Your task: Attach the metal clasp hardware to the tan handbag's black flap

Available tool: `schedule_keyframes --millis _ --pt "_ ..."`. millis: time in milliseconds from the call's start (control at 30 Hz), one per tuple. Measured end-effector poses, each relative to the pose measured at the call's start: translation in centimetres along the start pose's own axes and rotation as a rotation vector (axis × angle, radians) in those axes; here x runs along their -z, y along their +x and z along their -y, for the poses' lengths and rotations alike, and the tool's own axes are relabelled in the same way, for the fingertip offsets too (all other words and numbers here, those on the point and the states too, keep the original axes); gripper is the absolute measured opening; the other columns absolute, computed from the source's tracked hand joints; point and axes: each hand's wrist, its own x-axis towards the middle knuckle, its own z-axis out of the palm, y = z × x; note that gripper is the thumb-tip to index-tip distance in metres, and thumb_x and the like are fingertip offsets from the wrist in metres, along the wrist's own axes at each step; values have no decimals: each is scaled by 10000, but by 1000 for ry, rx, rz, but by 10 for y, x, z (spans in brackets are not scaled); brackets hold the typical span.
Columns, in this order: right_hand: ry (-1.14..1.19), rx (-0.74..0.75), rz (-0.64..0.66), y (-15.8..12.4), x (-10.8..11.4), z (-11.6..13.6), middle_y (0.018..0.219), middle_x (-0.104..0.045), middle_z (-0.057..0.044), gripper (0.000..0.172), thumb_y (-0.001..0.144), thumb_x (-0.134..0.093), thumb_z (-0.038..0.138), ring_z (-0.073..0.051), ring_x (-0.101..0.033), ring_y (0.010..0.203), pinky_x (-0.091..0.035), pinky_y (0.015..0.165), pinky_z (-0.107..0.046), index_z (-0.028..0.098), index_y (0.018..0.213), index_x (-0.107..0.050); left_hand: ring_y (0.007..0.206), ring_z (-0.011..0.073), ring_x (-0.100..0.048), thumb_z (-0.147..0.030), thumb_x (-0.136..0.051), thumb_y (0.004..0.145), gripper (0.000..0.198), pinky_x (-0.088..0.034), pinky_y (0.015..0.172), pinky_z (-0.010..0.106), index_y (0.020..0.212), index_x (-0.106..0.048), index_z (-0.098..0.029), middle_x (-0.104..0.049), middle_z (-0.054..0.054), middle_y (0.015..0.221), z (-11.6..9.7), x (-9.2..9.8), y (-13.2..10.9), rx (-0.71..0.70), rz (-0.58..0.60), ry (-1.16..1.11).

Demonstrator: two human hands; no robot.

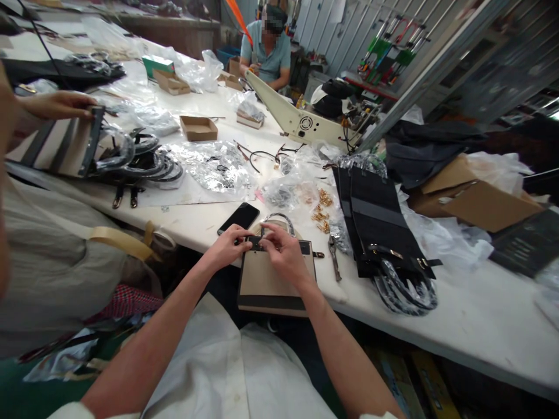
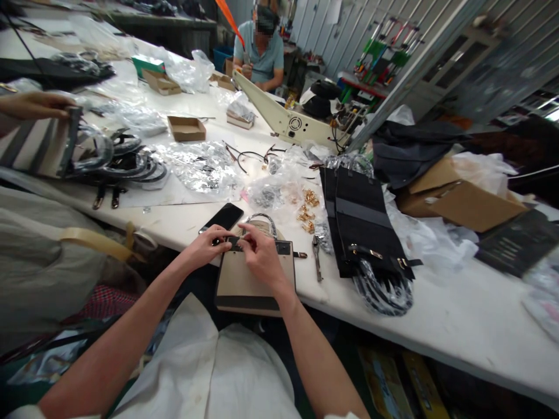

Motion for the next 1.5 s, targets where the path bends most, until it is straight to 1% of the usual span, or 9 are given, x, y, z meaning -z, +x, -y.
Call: schedule_keyframes --millis 67,133,200,300,400,600,767,867,1500 --pt "58 -87 28 -3 -5 2 938 -809 -14 365 988 -718 229 -196 -736 782 -565 739 -313 253 1352 -727 971 225 -671 -375 -730 887 337 -559 931 386 1178 -847 -252 -660 65 1129 0 0 0 1 3 -5" --pt "72 -118 63 -5 -9 3 949 -827 -30 196 988 -719 253 -207 -759 809 -575 758 -320 236 1169 -792 974 223 -668 -380 -731 885 337 -556 935 382 1174 -846 -251 -661 65 1137 0 1 0 2 0 -5" --pt "32 -97 63 -5 -12 3 991 -844 -43 121 991 -706 232 -220 -776 859 -586 805 -338 234 1017 -824 975 222 -666 -381 -729 883 340 -553 947 385 1175 -845 -251 -663 63 1141 1 1 0 -1 -2 -7" --pt "-63 -10 8 -3 -14 4 988 -845 -47 153 959 -719 156 -236 -777 903 -585 865 -369 242 970 -846 977 224 -667 -376 -729 886 336 -555 955 390 1171 -844 -242 -665 67 1140 1 0 0 -9 -10 -19" --pt "-101 30 -15 0 -15 2 966 -829 -55 149 951 -741 145 -241 -762 895 -583 862 -380 243 970 -852 979 227 -667 -365 -731 886 328 -562 959 391 1169 -843 -243 -669 66 1120 1 -1 -1 -17 -15 -22" --pt "-139 28 3 1 -15 0 989 -808 -70 132 980 -741 175 -238 -741 915 -573 899 -380 233 1015 -854 983 226 -669 -369 -725 895 322 -556 966 391 1170 -840 -245 -663 62 1123 3 -1 -1 -19 -22 -21" --pt "-150 1 23 0 -14 3 951 -794 -61 122 952 -747 149 -236 -726 899 -554 857 -372 225 967 -841 996 229 -672 -386 -717 896 341 -546 966 402 1181 -834 -239 -657 71 1165 3 -2 -1 -8 -12 -27" --pt "-130 -3 -4 0 -14 1 955 -797 -54 133 941 -735 129 -231 -730 906 -553 876 -372 222 957 -828 993 233 -670 -392 -727 892 337 -548 956 401 1169 -834 -234 -658 71 1150 2 -1 -2 -8 -20 -27" --pt "-163 26 -14 0 -19 -1 971 -789 -58 114 986 -696 157 -243 -716 932 -544 884 -379 229 938 -770 977 225 -665 -384 -733 888 333 -554 946 383 1168 -840 -239 -657 63 1112 1 -1 -3 -19 -31 -15"
